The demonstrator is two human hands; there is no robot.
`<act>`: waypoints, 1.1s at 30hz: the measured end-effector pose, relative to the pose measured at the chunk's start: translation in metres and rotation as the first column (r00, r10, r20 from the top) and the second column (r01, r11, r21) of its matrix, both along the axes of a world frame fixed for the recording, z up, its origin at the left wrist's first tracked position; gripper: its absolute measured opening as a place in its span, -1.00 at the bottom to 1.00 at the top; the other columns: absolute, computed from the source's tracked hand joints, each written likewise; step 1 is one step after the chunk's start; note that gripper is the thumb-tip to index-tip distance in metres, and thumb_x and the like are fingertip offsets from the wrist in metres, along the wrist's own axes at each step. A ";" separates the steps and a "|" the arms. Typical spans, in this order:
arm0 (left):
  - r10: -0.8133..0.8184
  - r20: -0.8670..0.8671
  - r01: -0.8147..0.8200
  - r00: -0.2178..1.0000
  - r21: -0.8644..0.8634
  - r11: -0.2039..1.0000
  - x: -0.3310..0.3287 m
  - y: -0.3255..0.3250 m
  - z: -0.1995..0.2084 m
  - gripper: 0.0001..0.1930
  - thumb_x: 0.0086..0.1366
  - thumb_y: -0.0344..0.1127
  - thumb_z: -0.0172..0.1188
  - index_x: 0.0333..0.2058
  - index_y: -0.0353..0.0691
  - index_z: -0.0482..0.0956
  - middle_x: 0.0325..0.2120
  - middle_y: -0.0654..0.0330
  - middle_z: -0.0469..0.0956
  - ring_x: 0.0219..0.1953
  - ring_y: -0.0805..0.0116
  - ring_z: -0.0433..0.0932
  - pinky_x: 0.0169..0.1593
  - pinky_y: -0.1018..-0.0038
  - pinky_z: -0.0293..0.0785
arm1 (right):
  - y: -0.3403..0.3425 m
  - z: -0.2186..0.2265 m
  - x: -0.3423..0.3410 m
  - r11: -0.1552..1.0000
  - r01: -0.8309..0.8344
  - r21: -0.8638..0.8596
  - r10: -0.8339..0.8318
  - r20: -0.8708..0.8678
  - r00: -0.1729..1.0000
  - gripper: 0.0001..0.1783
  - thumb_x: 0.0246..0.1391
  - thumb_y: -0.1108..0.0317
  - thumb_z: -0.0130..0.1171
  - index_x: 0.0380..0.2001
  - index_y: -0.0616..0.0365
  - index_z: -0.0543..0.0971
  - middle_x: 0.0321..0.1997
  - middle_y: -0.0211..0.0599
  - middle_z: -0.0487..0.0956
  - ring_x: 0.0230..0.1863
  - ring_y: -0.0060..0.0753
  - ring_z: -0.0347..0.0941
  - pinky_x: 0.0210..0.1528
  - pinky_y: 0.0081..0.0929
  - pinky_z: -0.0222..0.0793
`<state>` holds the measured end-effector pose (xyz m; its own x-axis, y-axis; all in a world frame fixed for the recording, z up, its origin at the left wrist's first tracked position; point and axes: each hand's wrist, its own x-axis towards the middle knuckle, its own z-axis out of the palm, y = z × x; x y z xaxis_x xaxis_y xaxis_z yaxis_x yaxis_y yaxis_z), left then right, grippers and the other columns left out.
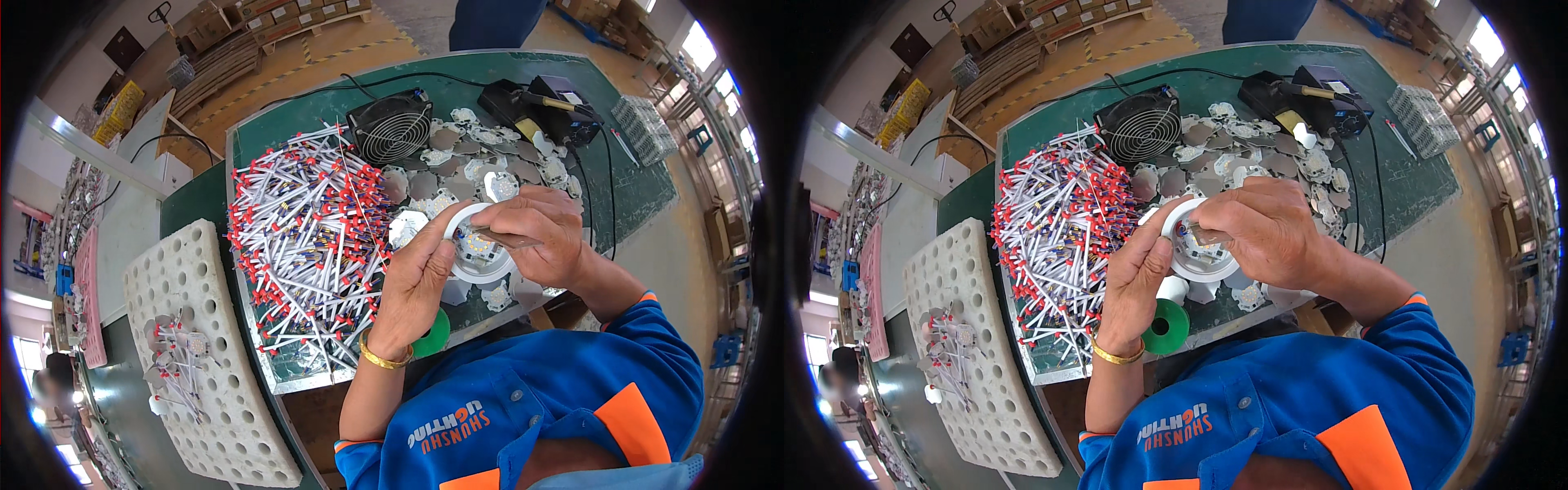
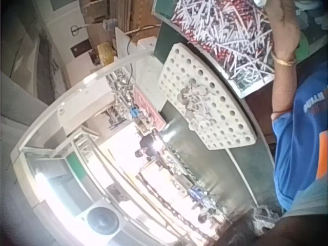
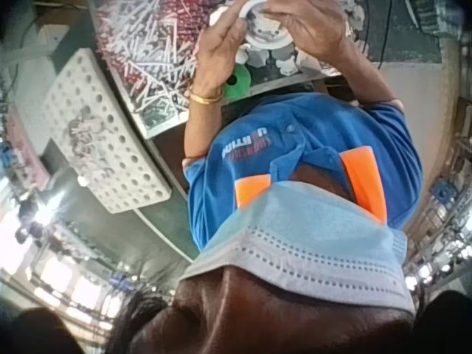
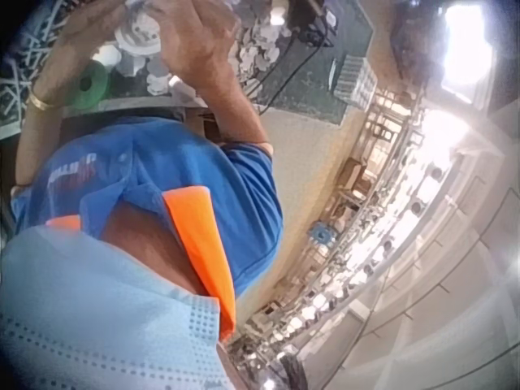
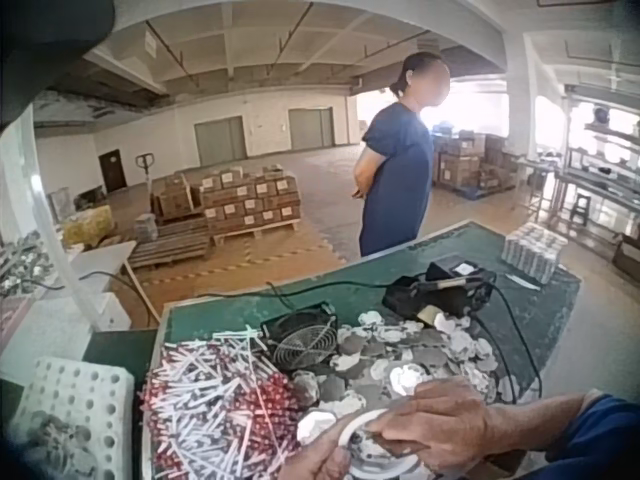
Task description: The person solders wires to LED circuit boards using a soldering iron. The person then fits an LED board into a plastic light fixture casing and presses the components inside using a small metal blade.
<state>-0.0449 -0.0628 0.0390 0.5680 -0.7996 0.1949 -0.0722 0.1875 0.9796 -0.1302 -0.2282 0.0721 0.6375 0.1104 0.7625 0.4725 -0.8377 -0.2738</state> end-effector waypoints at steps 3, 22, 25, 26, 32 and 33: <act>0.005 0.041 -0.005 0.999 0.013 1.000 0.000 0.000 0.002 -0.60 0.37 -0.18 -0.08 0.12 -0.22 0.35 -0.47 0.28 0.46 -0.50 0.59 0.26 -0.39 0.63 0.26 | -0.001 0.002 0.000 1.000 0.002 -0.011 -0.002 -0.006 1.000 -0.70 -0.28 0.51 0.34 -0.41 0.12 0.47 -0.50 -0.32 0.58 -0.61 -0.35 0.48 -0.62 -0.50 0.25; 0.025 0.180 -0.027 0.983 0.009 1.000 0.000 0.003 0.005 -0.59 0.35 -0.17 -0.05 0.08 -0.28 0.40 -0.53 0.32 0.42 -0.50 0.60 0.24 -0.41 0.64 0.19 | -0.010 -0.001 -0.001 0.979 -0.128 -0.157 0.131 0.009 0.991 -0.63 -0.24 0.48 0.36 -0.37 0.08 0.38 -0.35 -0.27 0.61 -0.70 -0.47 0.35 -0.68 -0.55 0.17; 0.044 0.170 -0.040 0.984 -0.023 0.999 -0.001 0.002 0.001 -0.59 0.35 -0.17 -0.05 0.08 -0.28 0.40 -0.47 0.28 0.48 -0.47 0.59 0.30 -0.36 0.64 0.24 | -0.009 0.000 0.000 0.977 -0.129 -0.167 0.134 0.016 0.991 -0.61 -0.27 0.50 0.36 -0.37 0.07 0.38 -0.34 -0.29 0.61 -0.71 -0.49 0.33 -0.68 -0.56 0.17; 0.045 0.169 -0.042 0.985 -0.022 0.999 -0.001 0.004 0.003 -0.59 0.35 -0.17 -0.05 0.08 -0.28 0.40 -0.47 0.28 0.48 -0.47 0.59 0.30 -0.36 0.64 0.24 | -0.008 0.001 0.000 0.975 -0.139 -0.171 0.142 0.004 0.990 -0.60 -0.29 0.51 0.36 -0.37 0.07 0.38 -0.34 -0.30 0.61 -0.71 -0.50 0.33 -0.68 -0.56 0.17; 0.005 0.156 -0.011 0.988 0.039 0.999 0.002 0.008 0.007 -0.65 0.34 -0.33 -0.08 0.06 -0.30 0.38 -0.18 -0.05 0.53 -0.16 0.19 0.54 -0.06 0.45 0.38 | -0.013 -0.002 -0.001 0.966 -0.202 -0.160 0.198 -0.040 0.979 -0.62 -0.26 0.51 0.34 -0.36 0.08 0.38 -0.35 -0.25 0.61 -0.70 -0.48 0.36 -0.68 -0.57 0.19; 0.008 0.143 -0.011 0.990 0.026 1.000 0.002 0.008 0.007 -0.65 0.34 -0.32 -0.08 0.06 -0.30 0.38 -0.18 -0.04 0.53 -0.18 0.21 0.53 -0.07 0.45 0.38 | -0.012 -0.002 -0.001 0.966 -0.202 -0.159 0.198 -0.040 0.979 -0.62 -0.26 0.51 0.34 -0.36 0.08 0.38 -0.35 -0.25 0.61 -0.70 -0.48 0.36 -0.68 -0.57 0.19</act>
